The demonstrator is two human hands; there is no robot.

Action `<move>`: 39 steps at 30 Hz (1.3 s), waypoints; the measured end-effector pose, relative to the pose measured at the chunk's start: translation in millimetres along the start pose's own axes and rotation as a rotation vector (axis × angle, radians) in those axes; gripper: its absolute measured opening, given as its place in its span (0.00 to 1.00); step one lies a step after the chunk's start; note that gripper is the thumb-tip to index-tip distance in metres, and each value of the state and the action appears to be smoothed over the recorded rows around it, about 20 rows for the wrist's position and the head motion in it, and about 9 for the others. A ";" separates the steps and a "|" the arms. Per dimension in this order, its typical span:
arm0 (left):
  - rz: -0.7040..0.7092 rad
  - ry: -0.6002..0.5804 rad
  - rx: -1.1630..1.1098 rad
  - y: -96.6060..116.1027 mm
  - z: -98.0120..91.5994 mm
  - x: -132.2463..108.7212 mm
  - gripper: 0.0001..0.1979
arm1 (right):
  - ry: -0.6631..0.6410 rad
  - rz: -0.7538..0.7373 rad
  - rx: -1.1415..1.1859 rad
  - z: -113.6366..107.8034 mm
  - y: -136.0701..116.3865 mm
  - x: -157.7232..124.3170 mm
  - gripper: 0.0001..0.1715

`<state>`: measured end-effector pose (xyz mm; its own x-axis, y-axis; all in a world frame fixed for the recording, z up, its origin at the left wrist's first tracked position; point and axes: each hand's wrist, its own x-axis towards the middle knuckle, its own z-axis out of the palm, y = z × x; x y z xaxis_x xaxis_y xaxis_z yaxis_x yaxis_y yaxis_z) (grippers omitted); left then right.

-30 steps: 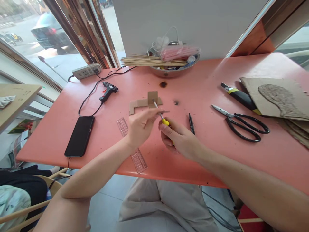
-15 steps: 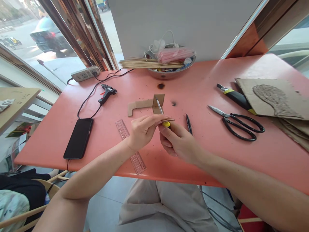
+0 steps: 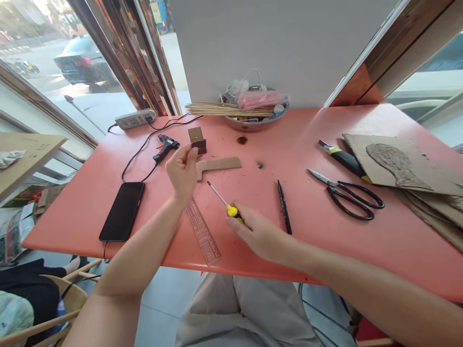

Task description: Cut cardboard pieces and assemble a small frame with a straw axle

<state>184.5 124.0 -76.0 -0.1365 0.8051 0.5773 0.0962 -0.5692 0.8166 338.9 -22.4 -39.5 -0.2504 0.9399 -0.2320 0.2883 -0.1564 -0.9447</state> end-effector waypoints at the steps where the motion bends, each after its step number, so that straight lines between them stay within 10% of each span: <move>1: -0.027 0.007 -0.018 -3.0 -1.7 2.5 0.22 | 0.042 -0.014 -0.182 -3.9 -0.9 4.6 0.11; 5: -0.058 0.002 -0.094 -1.9 -0.4 -4.2 0.25 | 0.184 -0.019 -0.683 -33.1 -6.3 34.4 0.05; 11: 0.035 -0.019 -0.021 11.8 1.0 -14.4 0.21 | 0.242 -0.116 -0.865 -54.6 -1.0 55.1 0.06; 16: -0.177 -0.229 -0.202 12.5 6.0 -25.2 0.16 | 0.204 -0.219 -0.928 -70.4 2.8 69.1 0.07; 26: -0.201 -0.691 -0.064 24.2 17.4 -47.7 0.06 | 0.633 -0.312 -1.196 -203.9 -38.7 171.0 0.18; 39: -0.091 -0.937 0.087 31.0 10.8 -49.6 0.08 | 0.607 -0.138 -1.374 -179.9 -55.2 190.6 0.21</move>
<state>205.0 68.3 -79.3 0.6967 0.6739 0.2457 0.2023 -0.5132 0.8341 441.6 220.0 10.0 -0.0370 0.9560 0.2909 0.9970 0.0157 0.0752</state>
